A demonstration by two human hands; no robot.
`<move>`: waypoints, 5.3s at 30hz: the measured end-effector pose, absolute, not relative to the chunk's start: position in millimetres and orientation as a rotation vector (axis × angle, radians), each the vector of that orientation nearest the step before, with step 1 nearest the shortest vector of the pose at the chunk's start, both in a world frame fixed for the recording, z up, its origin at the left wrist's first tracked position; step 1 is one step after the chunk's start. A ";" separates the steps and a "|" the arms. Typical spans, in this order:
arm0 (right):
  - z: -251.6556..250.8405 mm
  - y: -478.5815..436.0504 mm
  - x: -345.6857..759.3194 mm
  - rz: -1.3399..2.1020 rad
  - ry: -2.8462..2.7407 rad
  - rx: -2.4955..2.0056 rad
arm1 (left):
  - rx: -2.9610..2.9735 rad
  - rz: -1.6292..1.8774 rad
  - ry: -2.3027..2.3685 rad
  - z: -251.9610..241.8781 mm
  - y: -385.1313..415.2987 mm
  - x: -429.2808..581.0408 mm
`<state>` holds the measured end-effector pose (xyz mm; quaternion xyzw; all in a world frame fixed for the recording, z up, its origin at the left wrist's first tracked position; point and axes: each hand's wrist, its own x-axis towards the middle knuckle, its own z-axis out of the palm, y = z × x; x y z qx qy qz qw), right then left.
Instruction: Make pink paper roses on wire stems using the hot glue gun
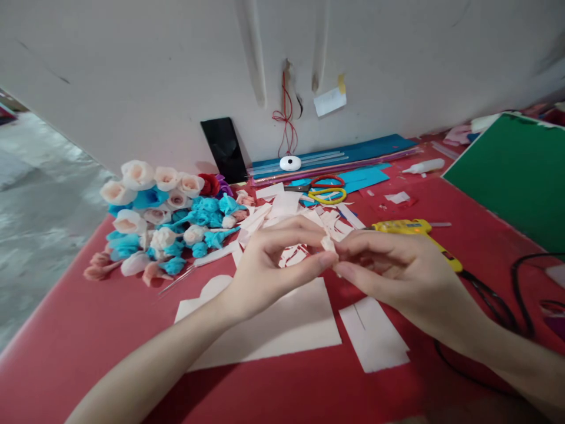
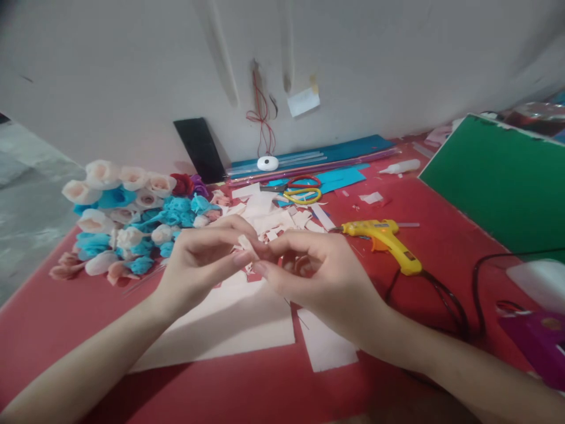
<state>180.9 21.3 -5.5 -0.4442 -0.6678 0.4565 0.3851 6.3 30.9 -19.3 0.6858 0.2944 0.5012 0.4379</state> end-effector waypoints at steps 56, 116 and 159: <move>-10.7 18.6 183.0 1.558 -1.449 -0.989 | 2.350 1.379 0.858 -14.6 22.6 5.7; -8.9 15.8 177.9 1.383 -1.449 -1.061 | 2.266 1.394 1.000 -13.3 21.2 7.6; -10.7 20.6 179.1 1.379 -1.474 -1.131 | 2.282 1.374 1.021 -18.1 22.0 4.7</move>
